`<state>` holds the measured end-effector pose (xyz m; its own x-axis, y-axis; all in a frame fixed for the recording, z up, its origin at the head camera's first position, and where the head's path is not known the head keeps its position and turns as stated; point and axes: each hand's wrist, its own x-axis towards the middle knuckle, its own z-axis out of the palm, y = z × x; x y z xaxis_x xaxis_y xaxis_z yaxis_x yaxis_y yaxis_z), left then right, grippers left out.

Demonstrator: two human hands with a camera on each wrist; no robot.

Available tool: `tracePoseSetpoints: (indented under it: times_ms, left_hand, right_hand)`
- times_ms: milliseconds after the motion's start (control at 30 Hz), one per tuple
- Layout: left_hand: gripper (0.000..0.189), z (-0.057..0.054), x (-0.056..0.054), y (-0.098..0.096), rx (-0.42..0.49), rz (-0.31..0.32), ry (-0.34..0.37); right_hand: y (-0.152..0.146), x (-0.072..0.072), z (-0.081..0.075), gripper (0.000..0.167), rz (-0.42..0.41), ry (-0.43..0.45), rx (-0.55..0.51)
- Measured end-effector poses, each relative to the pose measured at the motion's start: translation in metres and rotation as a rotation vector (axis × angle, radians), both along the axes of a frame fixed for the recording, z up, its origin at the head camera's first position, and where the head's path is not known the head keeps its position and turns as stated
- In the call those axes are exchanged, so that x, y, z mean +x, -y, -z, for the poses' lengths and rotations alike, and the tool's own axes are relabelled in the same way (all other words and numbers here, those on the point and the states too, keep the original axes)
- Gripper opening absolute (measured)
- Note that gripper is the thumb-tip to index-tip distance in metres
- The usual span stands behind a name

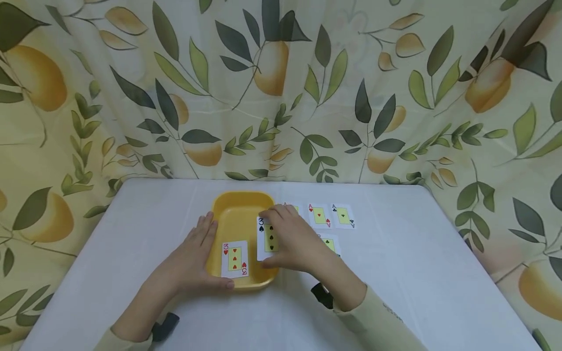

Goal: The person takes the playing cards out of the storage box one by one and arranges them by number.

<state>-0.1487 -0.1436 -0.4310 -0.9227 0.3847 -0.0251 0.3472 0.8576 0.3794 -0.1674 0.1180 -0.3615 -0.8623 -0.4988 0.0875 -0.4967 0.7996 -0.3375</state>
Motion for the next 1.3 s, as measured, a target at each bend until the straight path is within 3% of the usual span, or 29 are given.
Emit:
tracePoseSetpoints:
  times_ms: [667,1300]
  left_hand:
    - [0.150,-0.002,-0.002,-0.001,-0.006,0.006,0.016]
    - [0.150,0.003,-0.002,0.001,-0.007,-0.004,0.005]
  right_hand:
    - [-0.055,0.027,0.021,0.094,0.085,0.022,0.022]
    - [-0.059,0.047,0.058,0.093,0.047,0.121,0.109]
